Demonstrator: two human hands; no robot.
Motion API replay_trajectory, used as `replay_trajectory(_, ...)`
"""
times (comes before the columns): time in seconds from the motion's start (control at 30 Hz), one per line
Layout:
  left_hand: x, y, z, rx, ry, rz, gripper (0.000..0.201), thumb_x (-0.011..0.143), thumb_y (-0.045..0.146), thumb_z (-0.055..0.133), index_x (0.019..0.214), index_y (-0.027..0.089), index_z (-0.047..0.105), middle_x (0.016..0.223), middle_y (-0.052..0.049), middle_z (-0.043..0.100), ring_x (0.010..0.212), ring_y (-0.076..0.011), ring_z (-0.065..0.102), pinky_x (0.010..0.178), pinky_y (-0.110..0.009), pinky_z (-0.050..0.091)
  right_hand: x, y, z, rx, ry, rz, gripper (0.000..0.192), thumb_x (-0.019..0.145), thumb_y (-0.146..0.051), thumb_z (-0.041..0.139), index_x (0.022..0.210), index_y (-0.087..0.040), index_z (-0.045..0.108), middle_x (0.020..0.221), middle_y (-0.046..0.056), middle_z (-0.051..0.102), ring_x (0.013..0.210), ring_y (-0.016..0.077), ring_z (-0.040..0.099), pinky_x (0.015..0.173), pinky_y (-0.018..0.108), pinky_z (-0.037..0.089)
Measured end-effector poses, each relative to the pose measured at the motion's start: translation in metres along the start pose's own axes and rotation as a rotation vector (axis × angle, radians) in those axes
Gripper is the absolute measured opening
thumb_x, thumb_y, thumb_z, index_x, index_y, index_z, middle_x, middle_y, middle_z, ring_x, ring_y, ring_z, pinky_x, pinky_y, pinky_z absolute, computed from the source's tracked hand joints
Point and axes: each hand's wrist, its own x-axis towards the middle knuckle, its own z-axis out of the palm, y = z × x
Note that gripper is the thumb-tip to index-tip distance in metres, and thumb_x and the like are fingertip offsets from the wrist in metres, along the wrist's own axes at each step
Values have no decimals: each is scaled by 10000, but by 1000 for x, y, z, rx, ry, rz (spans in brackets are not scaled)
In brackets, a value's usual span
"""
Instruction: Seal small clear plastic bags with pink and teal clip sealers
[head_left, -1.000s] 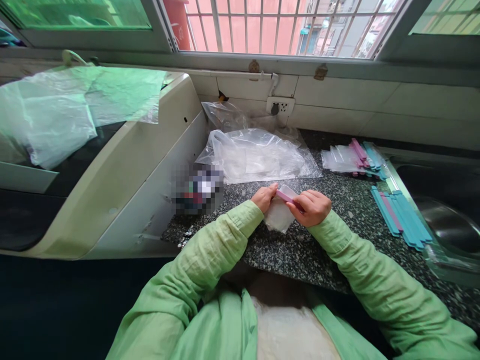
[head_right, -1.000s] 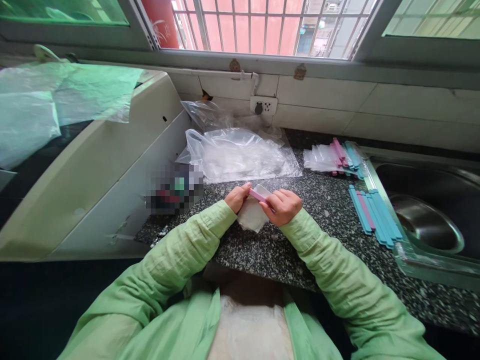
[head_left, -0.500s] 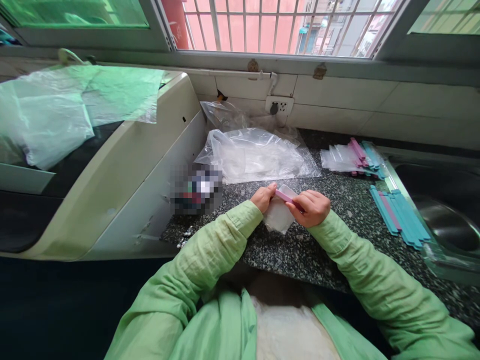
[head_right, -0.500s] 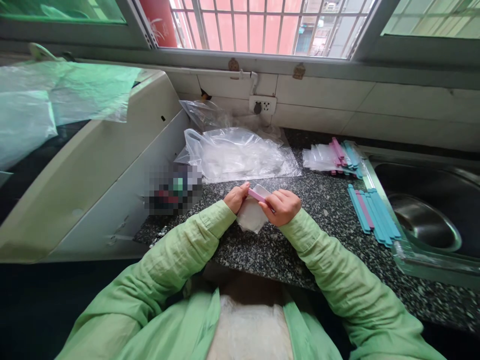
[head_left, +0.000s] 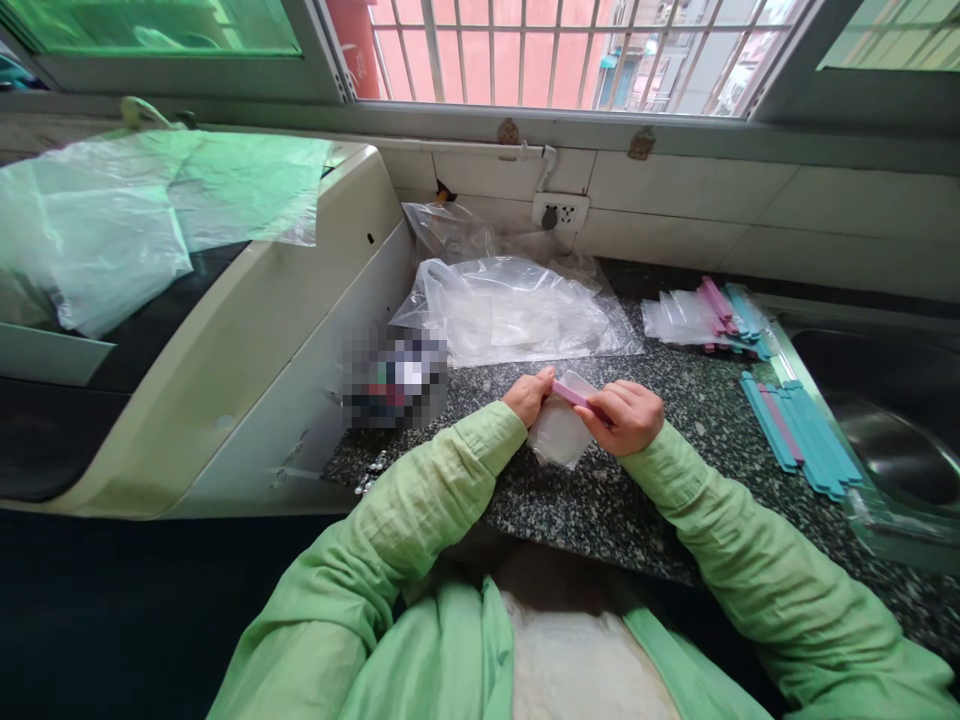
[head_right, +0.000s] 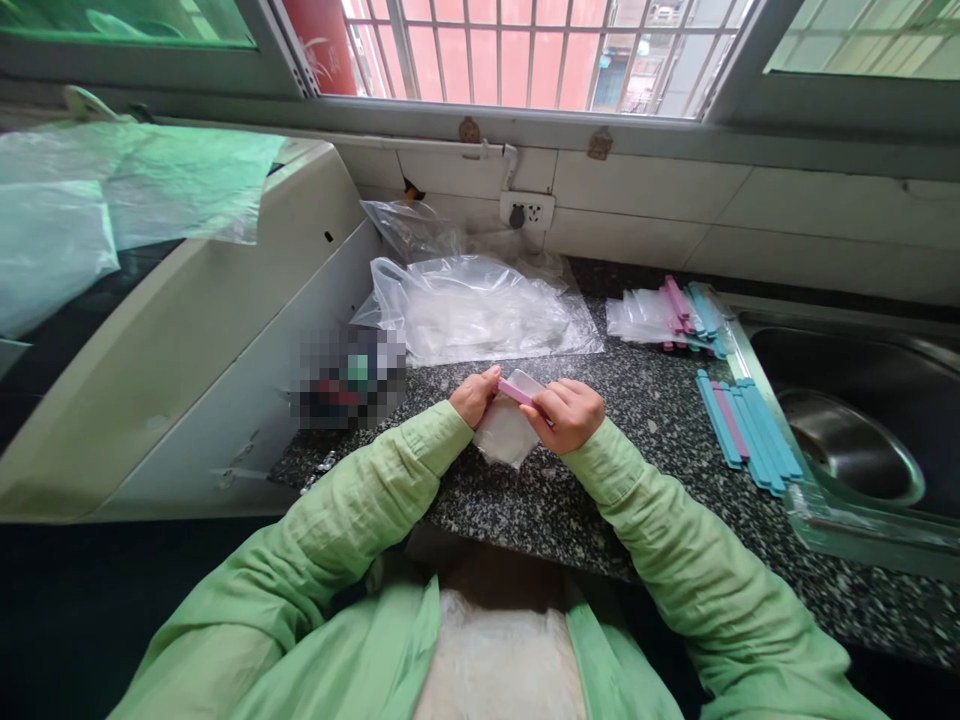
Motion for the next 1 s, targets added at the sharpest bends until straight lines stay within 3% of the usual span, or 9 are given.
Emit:
replay_trajectory(0.5, -3, 0, 2, -83, 12, -29, 525, 714, 593, 440, 441, 150, 376, 405, 49, 292, 412, -46, 233, 452, -250, 182, 0, 2, -1, 15, 14, -7, 185, 741, -245, 569, 579, -172, 515, 486, -7, 521, 483, 98, 408, 514, 243, 329)
replay_trajectory(1.0, 6, -13, -2, -215, -22, -105, 492, 704, 580, 479, 535, 125, 562, 452, -9, 502, 456, -101, 448, 484, -251, 322, 6, 1, -7, -31, 50, 6, 158, 735, -258, 579, 611, -168, 539, 493, -11, 544, 482, 94, 425, 509, 241, 341)
